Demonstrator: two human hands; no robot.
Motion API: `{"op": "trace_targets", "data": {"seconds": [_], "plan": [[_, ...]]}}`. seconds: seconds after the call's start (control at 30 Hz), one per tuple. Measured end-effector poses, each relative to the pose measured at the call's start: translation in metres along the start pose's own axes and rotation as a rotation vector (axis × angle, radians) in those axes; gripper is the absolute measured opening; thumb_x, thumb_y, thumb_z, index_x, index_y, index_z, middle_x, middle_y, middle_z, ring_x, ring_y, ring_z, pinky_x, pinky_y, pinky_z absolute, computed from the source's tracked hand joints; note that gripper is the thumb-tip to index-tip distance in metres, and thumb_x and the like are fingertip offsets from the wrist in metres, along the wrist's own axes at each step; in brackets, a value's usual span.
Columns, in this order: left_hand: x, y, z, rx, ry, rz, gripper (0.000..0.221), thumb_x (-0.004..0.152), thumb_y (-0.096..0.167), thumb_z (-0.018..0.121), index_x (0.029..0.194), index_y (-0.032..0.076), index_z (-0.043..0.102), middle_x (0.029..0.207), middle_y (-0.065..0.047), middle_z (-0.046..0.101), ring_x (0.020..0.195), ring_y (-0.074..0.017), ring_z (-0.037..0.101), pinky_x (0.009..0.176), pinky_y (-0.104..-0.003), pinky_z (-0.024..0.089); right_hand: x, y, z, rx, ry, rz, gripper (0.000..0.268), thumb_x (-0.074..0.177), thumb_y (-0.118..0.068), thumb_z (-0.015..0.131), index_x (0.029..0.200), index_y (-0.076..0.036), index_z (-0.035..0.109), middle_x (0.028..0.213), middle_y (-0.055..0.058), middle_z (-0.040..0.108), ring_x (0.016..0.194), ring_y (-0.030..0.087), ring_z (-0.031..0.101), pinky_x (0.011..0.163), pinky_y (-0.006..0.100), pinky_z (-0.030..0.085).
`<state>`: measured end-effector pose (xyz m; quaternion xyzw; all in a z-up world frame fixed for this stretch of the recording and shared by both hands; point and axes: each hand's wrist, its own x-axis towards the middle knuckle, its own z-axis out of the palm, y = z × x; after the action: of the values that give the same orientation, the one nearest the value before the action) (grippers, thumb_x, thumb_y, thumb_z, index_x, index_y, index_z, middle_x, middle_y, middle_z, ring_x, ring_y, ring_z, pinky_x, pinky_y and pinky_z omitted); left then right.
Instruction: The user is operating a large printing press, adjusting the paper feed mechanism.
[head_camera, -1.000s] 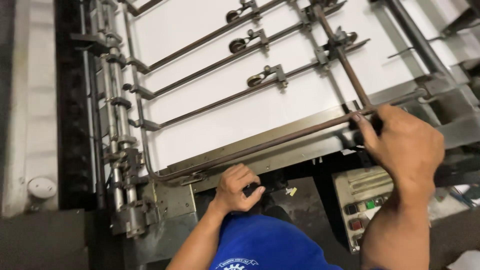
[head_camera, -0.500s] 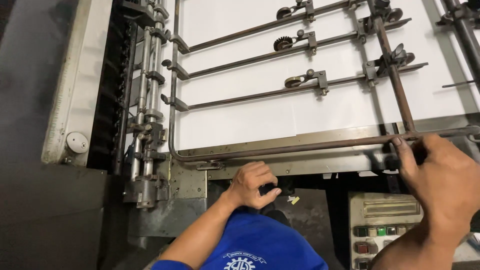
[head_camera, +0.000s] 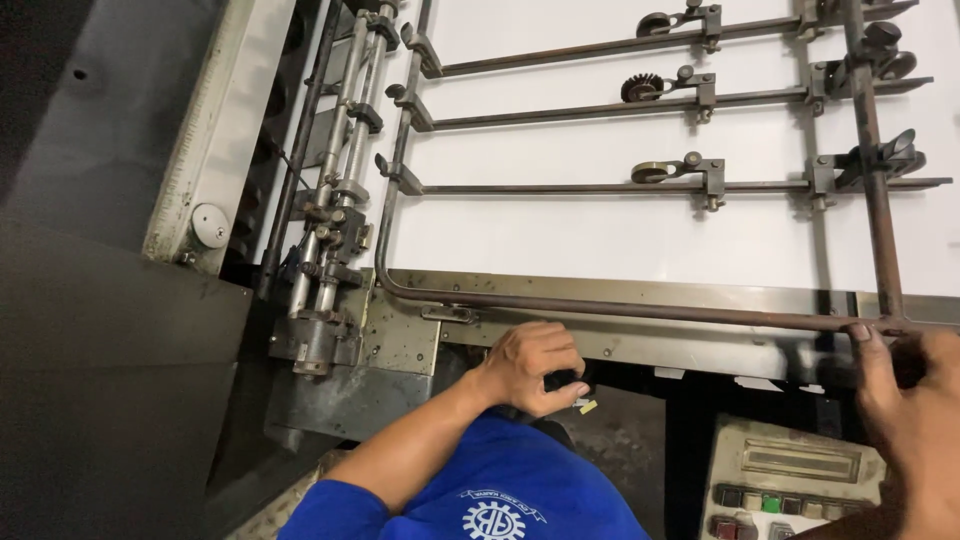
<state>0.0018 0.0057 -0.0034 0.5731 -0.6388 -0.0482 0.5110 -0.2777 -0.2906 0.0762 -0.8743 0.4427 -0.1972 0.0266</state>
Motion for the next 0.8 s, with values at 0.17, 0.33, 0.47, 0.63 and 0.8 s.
{"op": "trace_targets", "data": {"seconds": [0.17,0.33,0.47,0.63,0.8], "plan": [[0.0,0.002,-0.001,0.012,0.003,-0.005,0.02,0.08,0.024,0.08,0.082,0.011,0.064,0.079,-0.006,0.056,0.077,-0.0276,0.06,0.066,-0.041,0.045,0.002,0.022,0.012,-0.068,-0.028,0.019,0.039,0.112,-0.033,0.068,0.096,0.003,0.068,0.073,0.014,0.069,0.06,0.022,0.065,0.057,0.034,0.051],[0.001,0.0,0.0,-0.006,0.001,-0.001,0.02,0.08,0.023,0.08,0.082,0.011,0.064,0.079,-0.006,0.056,0.076,-0.0277,0.059,0.066,-0.041,0.045,0.002,-0.003,-0.007,-0.065,0.005,-0.029,0.038,0.113,-0.033,0.069,0.101,0.003,0.072,0.076,0.014,0.068,0.062,0.022,0.064,0.059,0.034,0.05],[0.001,0.0,0.001,-0.017,0.0,-0.005,0.02,0.08,0.022,0.081,0.082,0.011,0.064,0.079,-0.006,0.056,0.076,-0.0282,0.059,0.066,-0.041,0.045,0.001,0.008,-0.005,-0.175,-0.074,0.073,0.045,0.11,-0.04,0.067,0.096,0.003,0.066,0.065,0.018,0.067,0.052,0.027,0.063,0.047,0.038,0.048],[-0.001,0.002,-0.001,-0.005,0.023,-0.02,0.02,0.08,0.022,0.08,0.082,0.011,0.063,0.08,-0.007,0.056,0.076,-0.0284,0.059,0.066,-0.041,0.045,0.003,0.026,0.015,-0.225,-0.008,-0.024,0.045,0.113,-0.038,0.067,0.105,0.005,0.072,0.073,0.02,0.068,0.06,0.027,0.064,0.059,0.037,0.05],[-0.003,-0.001,0.002,-0.018,0.041,0.012,0.021,0.08,0.022,0.079,0.083,0.011,0.062,0.081,-0.007,0.056,0.078,-0.0289,0.059,0.068,-0.041,0.045,0.002,0.048,0.039,0.339,-0.129,0.172,0.048,0.124,-0.044,0.053,0.126,0.001,0.071,0.091,0.013,0.068,0.078,0.022,0.063,0.072,0.04,0.051]]}}
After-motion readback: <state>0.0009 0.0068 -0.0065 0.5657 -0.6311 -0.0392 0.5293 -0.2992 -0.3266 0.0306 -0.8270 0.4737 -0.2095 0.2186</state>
